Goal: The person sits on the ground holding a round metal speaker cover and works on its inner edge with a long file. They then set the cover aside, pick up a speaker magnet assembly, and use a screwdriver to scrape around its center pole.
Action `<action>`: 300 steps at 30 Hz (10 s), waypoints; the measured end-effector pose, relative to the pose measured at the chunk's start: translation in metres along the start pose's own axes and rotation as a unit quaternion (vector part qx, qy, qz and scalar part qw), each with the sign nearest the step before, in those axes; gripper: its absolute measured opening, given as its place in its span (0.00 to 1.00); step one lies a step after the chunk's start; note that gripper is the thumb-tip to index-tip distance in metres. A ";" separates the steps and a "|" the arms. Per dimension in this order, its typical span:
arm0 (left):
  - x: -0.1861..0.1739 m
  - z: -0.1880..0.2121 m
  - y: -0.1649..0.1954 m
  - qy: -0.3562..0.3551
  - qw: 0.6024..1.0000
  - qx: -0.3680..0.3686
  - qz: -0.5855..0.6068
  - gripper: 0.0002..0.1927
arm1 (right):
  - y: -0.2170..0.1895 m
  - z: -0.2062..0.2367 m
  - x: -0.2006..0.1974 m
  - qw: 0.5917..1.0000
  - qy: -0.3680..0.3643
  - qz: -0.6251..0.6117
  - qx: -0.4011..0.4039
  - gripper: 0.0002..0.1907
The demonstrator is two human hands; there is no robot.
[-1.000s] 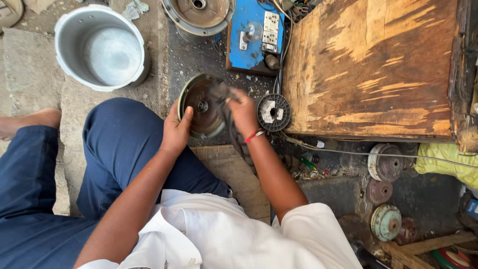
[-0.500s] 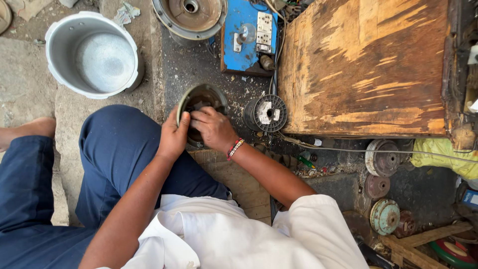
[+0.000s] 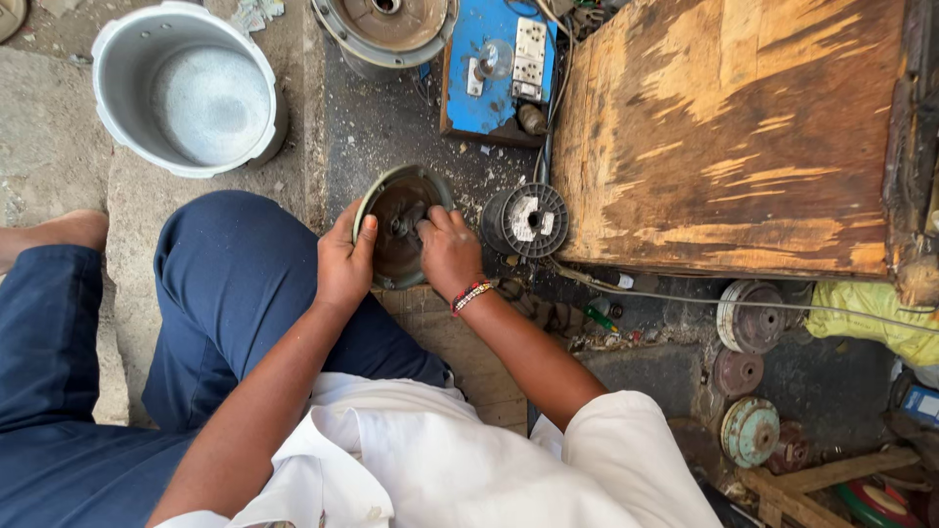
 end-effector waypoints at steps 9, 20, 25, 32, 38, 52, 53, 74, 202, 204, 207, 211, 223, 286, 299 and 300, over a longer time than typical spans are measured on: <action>-0.006 -0.002 0.000 0.017 1.000 0.021 -0.011 0.23 | 0.011 0.010 0.019 0.877 -0.141 -0.458 0.039 0.14; -0.021 0.005 0.001 0.092 0.995 0.029 0.006 0.23 | 0.052 0.035 0.015 0.563 -0.137 -0.780 0.236 0.11; -0.023 0.009 0.010 0.107 0.990 0.079 0.053 0.22 | 0.061 0.038 0.003 0.855 -0.140 -0.468 0.174 0.05; -0.025 0.015 0.010 0.112 0.989 0.077 0.062 0.22 | 0.071 0.041 0.006 0.611 -0.034 -0.749 0.254 0.04; -0.028 0.016 0.007 0.119 0.987 0.077 0.071 0.22 | 0.053 0.065 0.020 0.682 -0.192 -0.673 0.213 0.16; -0.021 0.006 -0.017 0.047 0.982 0.051 0.178 0.24 | 0.075 0.080 0.049 0.679 -0.235 -0.667 0.195 0.11; -0.021 0.005 -0.018 0.045 0.981 0.049 0.184 0.24 | 0.073 0.075 0.052 0.669 -0.224 -0.680 0.198 0.11; -0.001 0.005 -0.012 0.011 0.991 0.103 0.088 0.20 | 0.076 0.103 0.019 0.942 -0.066 -0.315 0.096 0.10; -0.013 0.006 -0.074 -0.117 0.911 -0.147 0.368 0.22 | 0.028 0.025 -0.040 0.946 -0.124 0.006 -0.298 0.17; -0.013 0.008 -0.078 -0.113 0.907 -0.169 0.370 0.22 | 0.027 0.026 -0.040 0.938 -0.147 0.027 -0.312 0.16; -0.013 0.010 -0.080 -0.114 0.908 -0.180 0.361 0.22 | 0.024 0.023 -0.045 0.934 -0.151 0.014 -0.324 0.14; -0.011 0.012 -0.076 -0.141 0.912 -0.164 0.348 0.23 | 0.019 0.021 -0.044 0.918 -0.181 -0.015 -0.352 0.13; -0.011 0.010 -0.072 -0.123 0.906 -0.137 0.381 0.26 | 0.014 0.004 -0.060 0.915 -0.185 0.022 -0.357 0.13; -0.027 0.016 -0.085 -0.028 0.918 -0.087 0.386 0.22 | 0.031 0.087 0.022 0.924 -0.042 -0.310 0.219 0.13; -0.028 0.017 -0.090 -0.021 0.919 -0.070 0.388 0.23 | 0.031 0.086 0.019 0.915 -0.042 -0.305 0.261 0.14; -0.028 0.017 -0.090 -0.023 0.923 -0.070 0.378 0.23 | 0.034 0.089 0.023 0.908 -0.056 -0.302 0.286 0.15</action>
Point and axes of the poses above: each hand's wrist, its own z-axis away from the middle knuckle, its own x-axis out of the palm, y = z × x, the point moved 8 cm from there along -z, towards the middle knuckle, and after that the axes turned 4 degrees about z, right-handed, at the moved point
